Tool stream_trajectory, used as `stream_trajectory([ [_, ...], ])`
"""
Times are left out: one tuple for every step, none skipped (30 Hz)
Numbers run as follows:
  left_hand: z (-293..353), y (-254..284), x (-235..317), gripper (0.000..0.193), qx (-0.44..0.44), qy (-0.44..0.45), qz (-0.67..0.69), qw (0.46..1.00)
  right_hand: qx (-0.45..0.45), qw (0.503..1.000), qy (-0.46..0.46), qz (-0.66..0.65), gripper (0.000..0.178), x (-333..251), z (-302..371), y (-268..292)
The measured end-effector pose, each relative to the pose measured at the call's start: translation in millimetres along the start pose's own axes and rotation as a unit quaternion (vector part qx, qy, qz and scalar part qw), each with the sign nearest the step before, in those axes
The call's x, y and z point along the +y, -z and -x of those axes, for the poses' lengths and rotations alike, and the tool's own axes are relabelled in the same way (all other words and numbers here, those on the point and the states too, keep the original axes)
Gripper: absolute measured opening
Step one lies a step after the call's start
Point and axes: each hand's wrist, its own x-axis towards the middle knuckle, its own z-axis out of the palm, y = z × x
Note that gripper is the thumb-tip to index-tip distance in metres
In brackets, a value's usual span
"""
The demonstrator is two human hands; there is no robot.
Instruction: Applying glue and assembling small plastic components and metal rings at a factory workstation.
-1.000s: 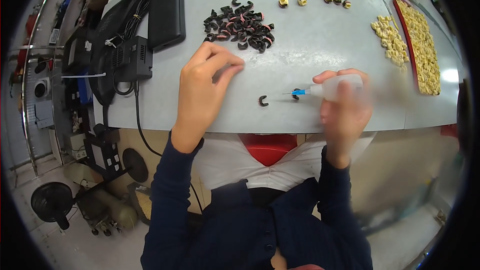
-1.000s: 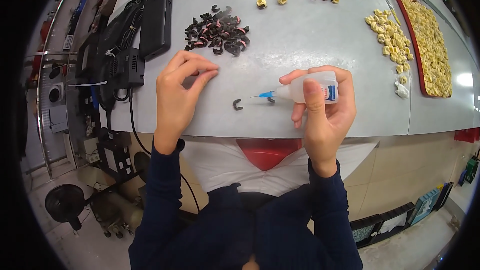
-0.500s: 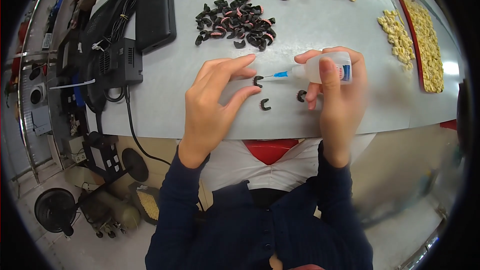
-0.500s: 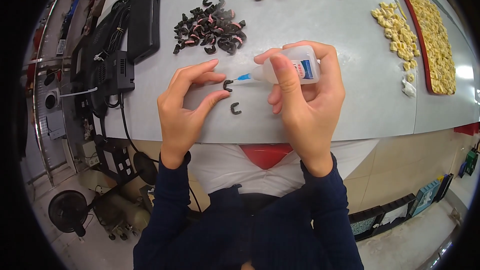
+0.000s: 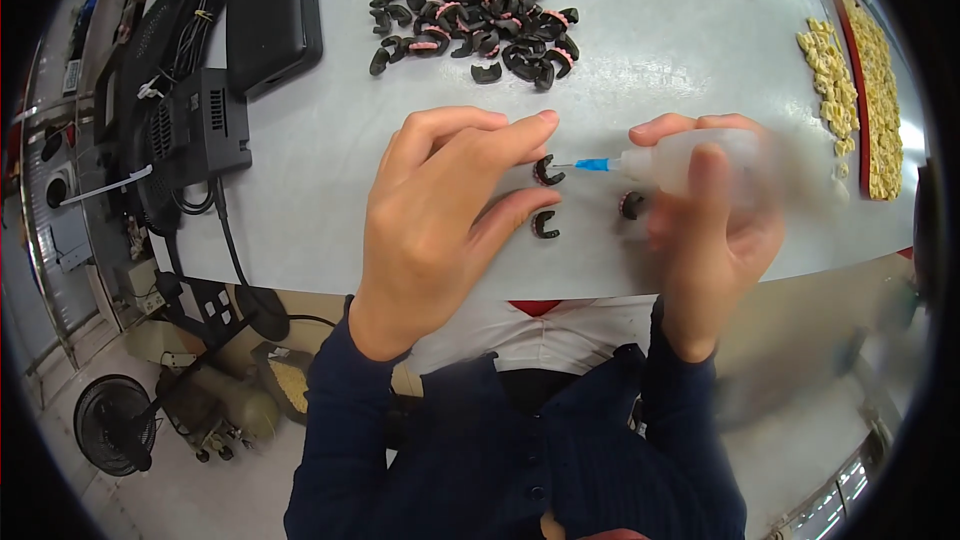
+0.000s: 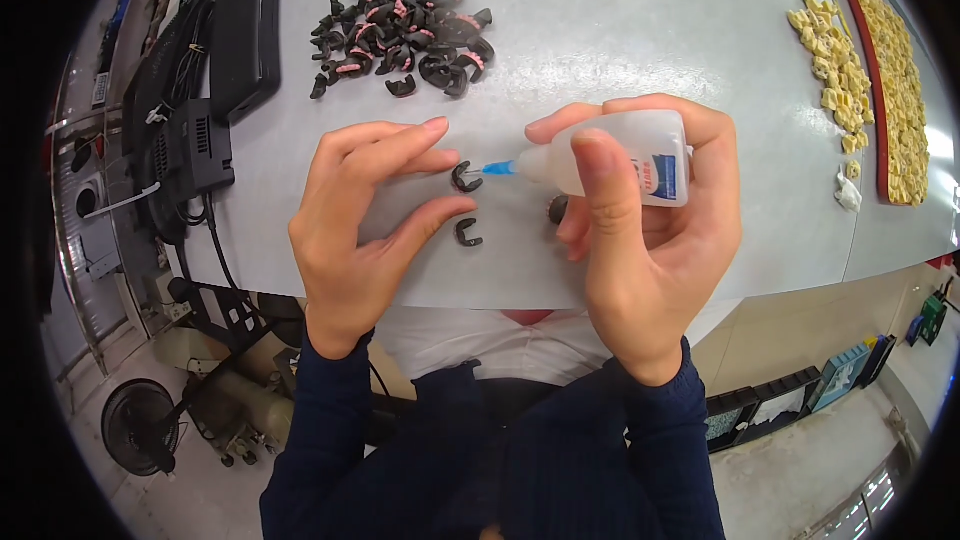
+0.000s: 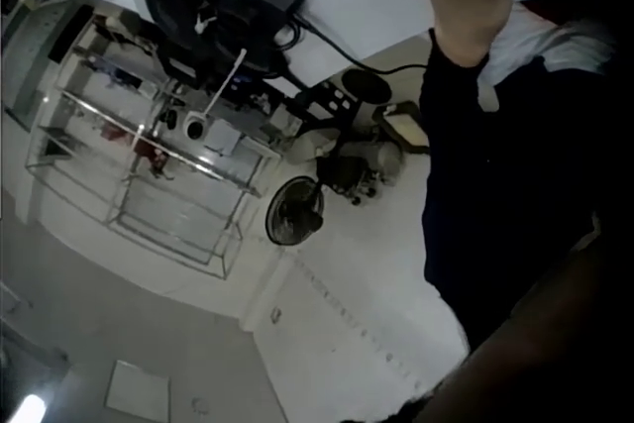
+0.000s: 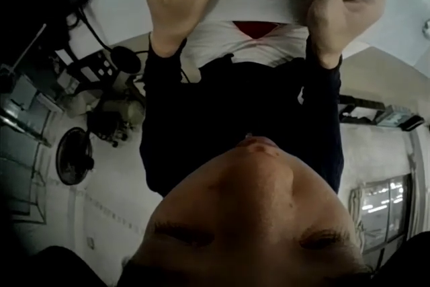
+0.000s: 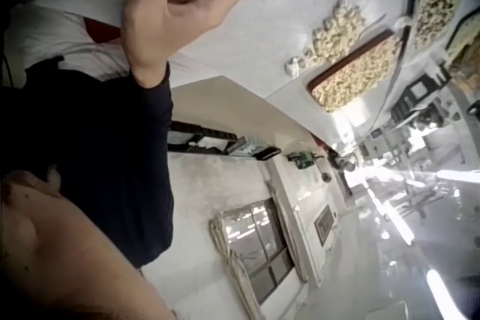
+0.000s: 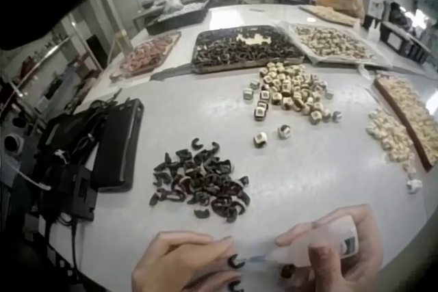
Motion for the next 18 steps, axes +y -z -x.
stream_trajectory([
  [0.7, -1.0, -0.5, 0.054, 0.001, -0.010, -0.020, 1.000, 0.001, 1.000, 0.002, 0.001, 0.023, 0.9, 0.2, -0.5],
  [1.8, -1.6, -0.8, 0.054, -0.001, -0.009, -0.020, 1.000, 0.003, 1.000, 0.005, 0.002, 0.023, 2.2, 0.4, -0.8],
  [3.1, -2.0, -0.7, 0.053, 0.003, 0.002, -0.015, 1.000, 0.003, 1.000, 0.003, 0.003, 0.023, 4.1, 0.6, -1.2],
  [3.3, -2.0, -0.1, 0.053, 0.007, 0.012, -0.009, 1.000, 0.000, 1.000, 0.013, 0.000, 0.023, 5.0, 0.2, -1.5],
  [3.0, -1.8, 0.3, 0.053, 0.006, 0.013, -0.009, 1.000, -0.003, 1.000, 0.023, -0.003, 0.023, 5.5, 0.0, -1.6],
  [2.6, -1.4, 0.7, 0.052, 0.008, 0.015, -0.010, 1.000, -0.003, 1.000, 0.022, -0.003, 0.023, 4.8, 0.0, -1.9],
  [2.6, -2.1, 0.5, 0.052, 0.010, 0.016, -0.009, 1.000, -0.003, 1.000, 0.020, 0.001, 0.023, 4.0, 0.1, -2.0],
  [2.5, -3.6, -0.4, 0.052, 0.009, 0.016, -0.007, 1.000, -0.003, 1.000, 0.018, 0.004, 0.023, 3.4, 0.2, -2.1],
  [2.1, -5.4, -1.7, 0.051, 0.021, 0.009, 0.000, 1.000, -0.003, 1.000, 0.017, 0.005, 0.023, 3.4, 0.4, -2.3],
  [2.0, -6.3, -2.2, 0.051, 0.034, 0.001, 0.005, 0.999, -0.003, 1.000, 0.018, 0.009, 0.023, 3.6, 0.4, -2.5],
  [2.2, -6.3, -2.0, 0.051, 0.033, 0.001, 0.005, 0.999, -0.004, 1.000, 0.019, 0.012, 0.023, 3.8, 0.5, -2.6],
  [2.3, -6.3, -1.8, 0.051, 0.032, 0.003, 0.004, 0.999, -0.003, 1.000, 0.018, 0.012, 0.023, 3.7, 0.5, -2.5],
  [2.0, -6.3, -1.7, 0.051, 0.032, 0.006, 0.004, 0.999, -0.008, 1.000, 0.021, 0.010, 0.023, 3.6, 0.2, -2.4],
  [1.8, -5.5, -1.8, 0.051, 0.032, 0.006, 0.005, 0.999, -0.013, 1.000, 0.023, 0.008, 0.024, 3.5, -0.2, -2.4],
  [1.7, -4.1, -2.1, 0.050, 0.020, 0.003, -0.006, 1.000, -0.012, 1.000, 0.023, 0.008, 0.024, 3.7, -0.4, -2.8],
  [1.5, -3.4, -2.5, 0.050, 0.008, 0.000, -0.015, 1.000, -0.007, 1.000, 0.020, 0.012, 0.024, 4.0, -0.6, -3.5],
  [1.1, -3.7, -3.3, 0.050, 0.006, 0.001, -0.015, 1.000, -0.002, 1.000, 0.016, 0.016, 0.024, 4.7, -1.0, -3.8],
  [0.6, -4.4, -4.5, 0.049, 0.004, -0.003, -0.016, 1.000, -0.002, 1.000, 0.014, 0.016, 0.024, 5.6, -1.6, -3.8],
])
